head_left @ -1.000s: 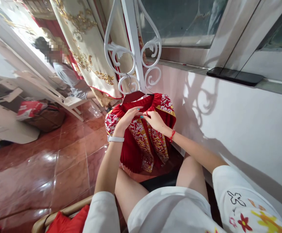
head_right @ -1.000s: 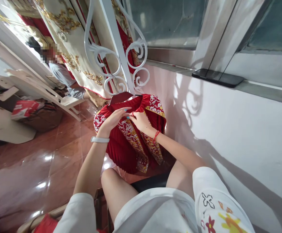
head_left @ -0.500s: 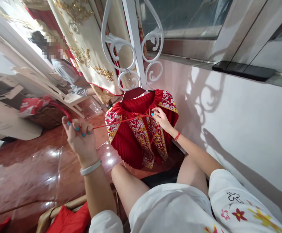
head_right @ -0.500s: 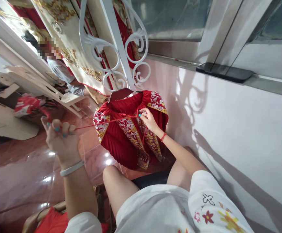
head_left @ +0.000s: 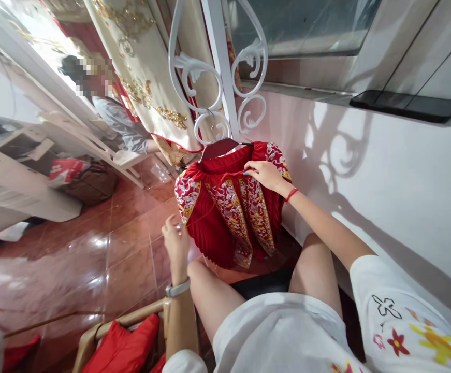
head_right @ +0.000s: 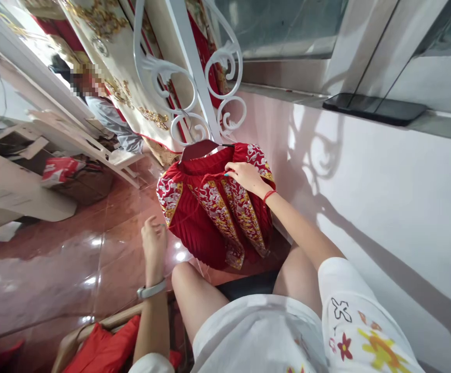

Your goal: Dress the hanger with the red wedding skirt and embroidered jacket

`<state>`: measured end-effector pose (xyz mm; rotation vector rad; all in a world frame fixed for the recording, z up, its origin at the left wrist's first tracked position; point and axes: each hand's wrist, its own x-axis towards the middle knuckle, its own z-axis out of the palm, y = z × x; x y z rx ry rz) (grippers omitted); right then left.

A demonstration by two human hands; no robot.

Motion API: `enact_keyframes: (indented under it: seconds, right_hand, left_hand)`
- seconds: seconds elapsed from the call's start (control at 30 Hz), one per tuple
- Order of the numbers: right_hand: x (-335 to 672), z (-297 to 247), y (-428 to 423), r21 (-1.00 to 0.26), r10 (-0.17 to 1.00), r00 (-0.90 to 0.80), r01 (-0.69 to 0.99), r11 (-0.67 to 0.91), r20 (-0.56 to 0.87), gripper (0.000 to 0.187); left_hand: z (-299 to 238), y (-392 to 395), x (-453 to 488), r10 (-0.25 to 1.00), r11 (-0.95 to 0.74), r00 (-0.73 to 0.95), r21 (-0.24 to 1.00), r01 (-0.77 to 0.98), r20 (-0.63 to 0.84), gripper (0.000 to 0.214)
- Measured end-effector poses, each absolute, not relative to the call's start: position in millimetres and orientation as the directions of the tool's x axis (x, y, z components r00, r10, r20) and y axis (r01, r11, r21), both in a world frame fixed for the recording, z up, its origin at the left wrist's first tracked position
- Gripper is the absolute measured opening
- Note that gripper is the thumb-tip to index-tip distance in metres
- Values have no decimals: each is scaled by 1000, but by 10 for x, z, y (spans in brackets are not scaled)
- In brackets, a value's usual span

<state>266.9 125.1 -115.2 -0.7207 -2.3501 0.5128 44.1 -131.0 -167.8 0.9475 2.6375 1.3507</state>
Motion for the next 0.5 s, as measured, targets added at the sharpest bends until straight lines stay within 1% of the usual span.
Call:
enact_keyframes:
  seconds: [0.07,0.1,0.13,0.17,0.23,0.3,0.37,0.4,0.43,0.47,0.5]
  right_hand:
    - [2657,-1146,1244,-508,589,-669,349,787,453,13]
    - [2657,-1141,1239,-511,580,-674,335,792,458,13]
    - [2661,-1135,1233,-514,573,-676,322,795,463,13]
    - [2670,-1128,1225,-516,567,-678,311,798,468,13]
    - [2704,-1113,1204,-512,560,-680,305,803,473,13]
    - [2744,-1099,1178,-506,561,-682,313,804,469,13]
    - [2768,-1093,1149,-509,568,-680,320,799,464,14]
    - [2770,-1096,1133,-511,571,-678,321,797,463,15]
    - [2764,-1100,1117,-512,571,-677,321,797,464,17]
    - [2753,-1105,1103,-512,570,-675,318,798,469,18]
    - [2739,-1109,1091,-513,568,-671,313,799,476,21]
  left_hand:
    - [-1594,-1007,752,620,276,-653,658,700,434,38]
    - [-1551,-828,885,670,185,-560,621,762,488,39]
    - [-1512,-646,994,694,129,-497,590,797,521,40]
    - [-1481,-474,1075,696,117,-474,566,816,540,38]
    - [-1436,-204,1155,667,145,-493,551,822,559,23]
    - [-1402,-74,1155,634,133,-528,593,794,565,7]
    - [-1363,-67,1132,649,29,-556,713,700,519,6]
    - [-1340,-91,1127,679,-42,-570,800,599,463,7]
    - [-1314,-121,1129,727,-104,-574,887,449,376,10]
    - [-1286,-150,1137,793,-137,-550,956,259,262,14]
    - [-1258,-172,1147,863,-122,-487,991,56,134,18]
